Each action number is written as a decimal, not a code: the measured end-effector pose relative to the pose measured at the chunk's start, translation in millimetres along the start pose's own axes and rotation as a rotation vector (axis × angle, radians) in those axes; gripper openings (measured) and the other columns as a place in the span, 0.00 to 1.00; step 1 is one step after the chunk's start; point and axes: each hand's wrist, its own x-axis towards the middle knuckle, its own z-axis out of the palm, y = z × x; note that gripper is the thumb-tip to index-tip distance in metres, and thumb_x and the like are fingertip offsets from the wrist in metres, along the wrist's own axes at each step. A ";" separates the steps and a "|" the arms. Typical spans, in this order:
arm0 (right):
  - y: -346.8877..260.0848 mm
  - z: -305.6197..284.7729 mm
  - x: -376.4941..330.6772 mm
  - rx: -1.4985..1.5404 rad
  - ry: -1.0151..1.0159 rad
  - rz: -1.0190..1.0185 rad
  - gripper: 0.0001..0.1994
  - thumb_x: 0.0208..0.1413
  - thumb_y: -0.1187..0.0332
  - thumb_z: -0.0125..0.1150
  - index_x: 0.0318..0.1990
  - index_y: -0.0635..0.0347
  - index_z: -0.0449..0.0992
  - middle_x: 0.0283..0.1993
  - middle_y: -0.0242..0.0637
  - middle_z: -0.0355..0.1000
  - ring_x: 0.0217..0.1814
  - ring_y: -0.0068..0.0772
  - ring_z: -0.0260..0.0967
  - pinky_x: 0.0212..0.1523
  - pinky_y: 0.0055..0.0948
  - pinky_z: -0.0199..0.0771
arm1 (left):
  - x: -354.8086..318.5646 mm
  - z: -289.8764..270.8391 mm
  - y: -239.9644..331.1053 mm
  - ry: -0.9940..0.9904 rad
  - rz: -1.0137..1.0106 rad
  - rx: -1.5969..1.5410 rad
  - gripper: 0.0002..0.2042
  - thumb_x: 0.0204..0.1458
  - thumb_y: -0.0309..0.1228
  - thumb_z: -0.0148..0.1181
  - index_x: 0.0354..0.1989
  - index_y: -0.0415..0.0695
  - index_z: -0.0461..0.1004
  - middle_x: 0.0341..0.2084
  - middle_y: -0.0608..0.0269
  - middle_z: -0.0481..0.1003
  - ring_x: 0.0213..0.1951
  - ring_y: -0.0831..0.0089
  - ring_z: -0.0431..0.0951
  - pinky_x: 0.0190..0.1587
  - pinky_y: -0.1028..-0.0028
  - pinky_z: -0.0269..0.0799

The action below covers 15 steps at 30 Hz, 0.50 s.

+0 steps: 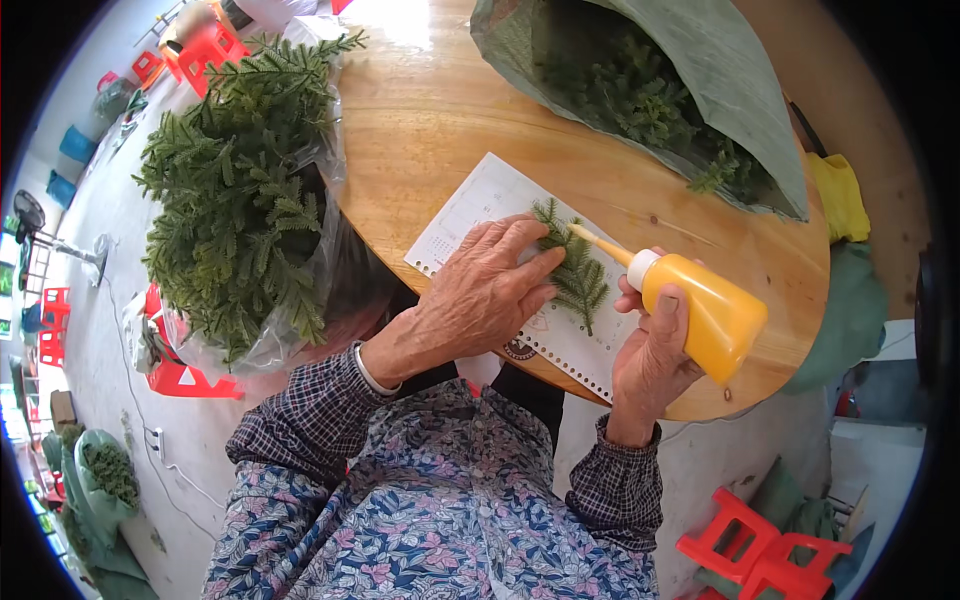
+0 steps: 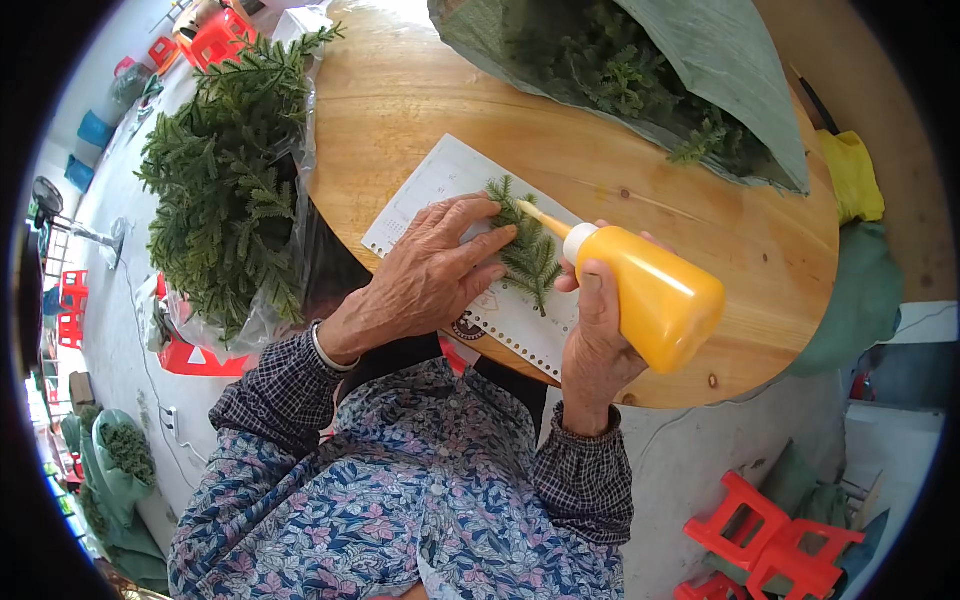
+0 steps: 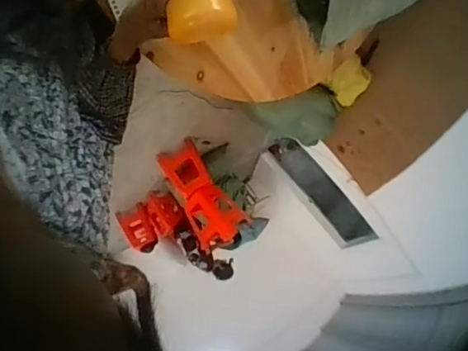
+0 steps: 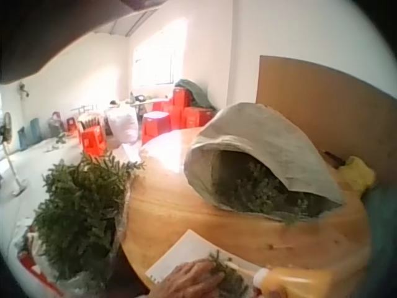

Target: Applying glue to artificial green plant sprigs and sticking them onto sheets of paper in a notebook.

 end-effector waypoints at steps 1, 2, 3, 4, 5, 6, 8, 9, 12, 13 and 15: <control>-0.6 -0.5 0.4 0.001 -0.002 -0.002 0.22 0.54 0.75 0.57 0.56 0.60 0.59 0.50 0.51 0.70 0.33 0.38 0.70 0.31 0.27 0.73 | 0.6 -0.7 1.1 0.000 -0.003 -0.005 0.16 0.49 0.31 0.59 0.46 0.42 0.72 0.48 0.54 0.64 0.52 0.58 0.67 0.54 0.66 0.62; -1.3 -1.1 0.7 -0.001 -0.001 -0.005 0.22 0.54 0.75 0.57 0.56 0.60 0.59 0.50 0.51 0.70 0.34 0.38 0.70 0.31 0.26 0.73 | 1.4 -1.7 2.1 -0.001 -0.006 -0.012 0.16 0.49 0.31 0.59 0.46 0.42 0.72 0.48 0.54 0.64 0.52 0.58 0.67 0.54 0.66 0.62; -1.8 -1.5 0.8 -0.004 0.001 -0.008 0.22 0.54 0.76 0.57 0.56 0.60 0.59 0.49 0.50 0.71 0.34 0.38 0.71 0.31 0.26 0.73 | 2.1 -2.5 2.6 -0.003 -0.008 -0.022 0.16 0.48 0.31 0.59 0.46 0.42 0.72 0.47 0.54 0.64 0.52 0.58 0.67 0.54 0.66 0.62; -1.9 -1.4 0.9 -0.008 0.004 -0.011 0.22 0.54 0.76 0.57 0.56 0.60 0.59 0.49 0.50 0.71 0.34 0.37 0.71 0.31 0.25 0.73 | 2.3 -2.6 2.4 -0.005 -0.009 -0.033 0.16 0.48 0.31 0.59 0.46 0.42 0.72 0.47 0.54 0.64 0.52 0.58 0.67 0.54 0.66 0.62; -1.0 1.4 0.0 -0.014 0.010 -0.012 0.22 0.54 0.76 0.57 0.56 0.60 0.59 0.49 0.50 0.71 0.34 0.37 0.71 0.31 0.25 0.73 | 2.0 -4.1 -0.3 -0.007 -0.007 -0.041 0.16 0.48 0.31 0.59 0.46 0.42 0.72 0.47 0.54 0.64 0.52 0.58 0.67 0.54 0.66 0.62; 0.2 4.2 -0.8 -0.018 0.013 -0.016 0.22 0.54 0.76 0.57 0.56 0.60 0.59 0.49 0.50 0.71 0.34 0.37 0.71 0.31 0.25 0.73 | 1.5 -5.4 -3.1 -0.004 -0.006 -0.054 0.16 0.48 0.31 0.59 0.46 0.42 0.72 0.47 0.54 0.64 0.52 0.58 0.67 0.54 0.66 0.62; 2.7 9.2 -2.4 -0.022 0.019 -0.023 0.22 0.54 0.75 0.57 0.56 0.60 0.59 0.49 0.50 0.71 0.34 0.38 0.71 0.32 0.26 0.73 | 0.4 -7.9 -8.1 0.003 -0.006 -0.075 0.16 0.48 0.31 0.60 0.46 0.42 0.72 0.47 0.54 0.64 0.52 0.58 0.67 0.54 0.66 0.62; 3.7 11.2 -3.0 -0.022 0.021 -0.026 0.22 0.55 0.75 0.57 0.56 0.60 0.59 0.49 0.50 0.71 0.34 0.38 0.71 0.32 0.26 0.73 | 0.1 -9.3 -10.2 0.005 -0.006 -0.084 0.16 0.47 0.31 0.60 0.45 0.42 0.72 0.47 0.54 0.64 0.52 0.57 0.67 0.54 0.66 0.62; 5.7 8.9 -2.2 -0.001 0.003 -0.027 0.22 0.55 0.75 0.56 0.56 0.60 0.59 0.49 0.50 0.71 0.34 0.38 0.71 0.32 0.26 0.73 | -0.5 -8.0 -10.6 -0.002 -0.007 -0.078 0.16 0.47 0.31 0.59 0.46 0.42 0.72 0.47 0.54 0.64 0.52 0.57 0.67 0.54 0.65 0.63; 6.1 7.6 -1.9 0.013 -0.005 -0.028 0.22 0.55 0.75 0.56 0.56 0.60 0.59 0.49 0.50 0.71 0.34 0.38 0.71 0.32 0.26 0.73 | -0.5 -7.4 -10.4 -0.006 -0.006 -0.072 0.16 0.48 0.31 0.59 0.46 0.42 0.72 0.47 0.54 0.64 0.52 0.57 0.67 0.54 0.65 0.63; 6.8 5.8 -2.0 0.027 -0.014 -0.028 0.21 0.55 0.75 0.56 0.56 0.60 0.59 0.49 0.50 0.70 0.34 0.38 0.71 0.32 0.26 0.73 | -0.9 -6.3 -9.9 -0.011 -0.007 -0.066 0.16 0.48 0.31 0.59 0.46 0.42 0.71 0.47 0.54 0.64 0.52 0.57 0.67 0.54 0.65 0.63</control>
